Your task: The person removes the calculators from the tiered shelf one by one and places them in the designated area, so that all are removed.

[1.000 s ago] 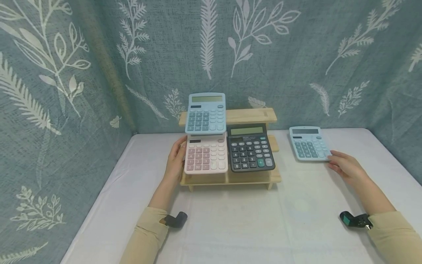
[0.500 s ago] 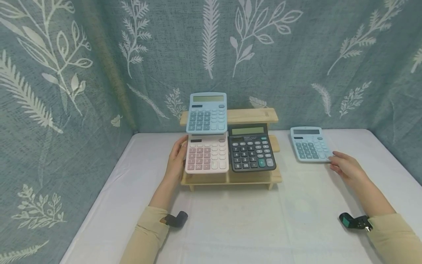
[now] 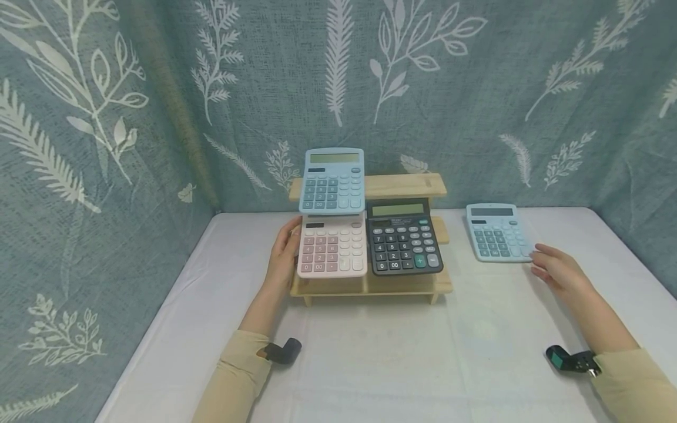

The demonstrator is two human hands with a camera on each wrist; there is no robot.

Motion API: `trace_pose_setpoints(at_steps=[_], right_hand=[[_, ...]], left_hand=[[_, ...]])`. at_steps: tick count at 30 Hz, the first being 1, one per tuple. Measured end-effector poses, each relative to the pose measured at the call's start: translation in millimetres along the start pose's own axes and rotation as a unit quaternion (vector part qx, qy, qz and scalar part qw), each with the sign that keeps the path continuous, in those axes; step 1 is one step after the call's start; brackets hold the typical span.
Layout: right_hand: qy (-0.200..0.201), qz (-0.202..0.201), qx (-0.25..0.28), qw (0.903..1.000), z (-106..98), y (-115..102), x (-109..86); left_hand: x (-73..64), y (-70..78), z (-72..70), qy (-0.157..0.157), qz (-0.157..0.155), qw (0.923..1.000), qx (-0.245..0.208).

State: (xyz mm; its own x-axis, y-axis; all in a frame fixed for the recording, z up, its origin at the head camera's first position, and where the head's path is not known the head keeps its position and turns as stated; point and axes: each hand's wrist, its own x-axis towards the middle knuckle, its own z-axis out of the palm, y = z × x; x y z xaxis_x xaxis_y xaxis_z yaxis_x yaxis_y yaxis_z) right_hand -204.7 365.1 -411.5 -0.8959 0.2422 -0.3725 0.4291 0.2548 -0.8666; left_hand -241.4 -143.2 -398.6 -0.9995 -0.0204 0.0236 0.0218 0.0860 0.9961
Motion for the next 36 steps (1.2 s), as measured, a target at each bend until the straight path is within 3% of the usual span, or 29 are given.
trace_pose_setpoints(at_steps=[7, 17, 26, 36], right_hand=[[0.006, 0.008, 0.029, 0.9995, 1.9, 1.5, -7.9], [0.012, -0.04, 0.073, 0.9965, 8.9, -1.4, -20.6], [-0.039, -0.067, 0.165, 0.9833, 22.3, -17.9, -36.4], [-0.097, -0.146, 0.201, 0.9638, 38.2, -28.4, -53.9]], left_hand=[[-0.3, -2.1, 0.5, 0.002, 0.016, 0.9999, 0.001], [-3.1, 1.9, 0.7, 0.001, 0.009, 1.0, -0.003], [0.8, -2.2, 0.6, 0.001, 0.009, 0.9998, -0.015], [-15.0, 23.7, 4.4, -0.005, -0.002, 0.9999, -0.012]])
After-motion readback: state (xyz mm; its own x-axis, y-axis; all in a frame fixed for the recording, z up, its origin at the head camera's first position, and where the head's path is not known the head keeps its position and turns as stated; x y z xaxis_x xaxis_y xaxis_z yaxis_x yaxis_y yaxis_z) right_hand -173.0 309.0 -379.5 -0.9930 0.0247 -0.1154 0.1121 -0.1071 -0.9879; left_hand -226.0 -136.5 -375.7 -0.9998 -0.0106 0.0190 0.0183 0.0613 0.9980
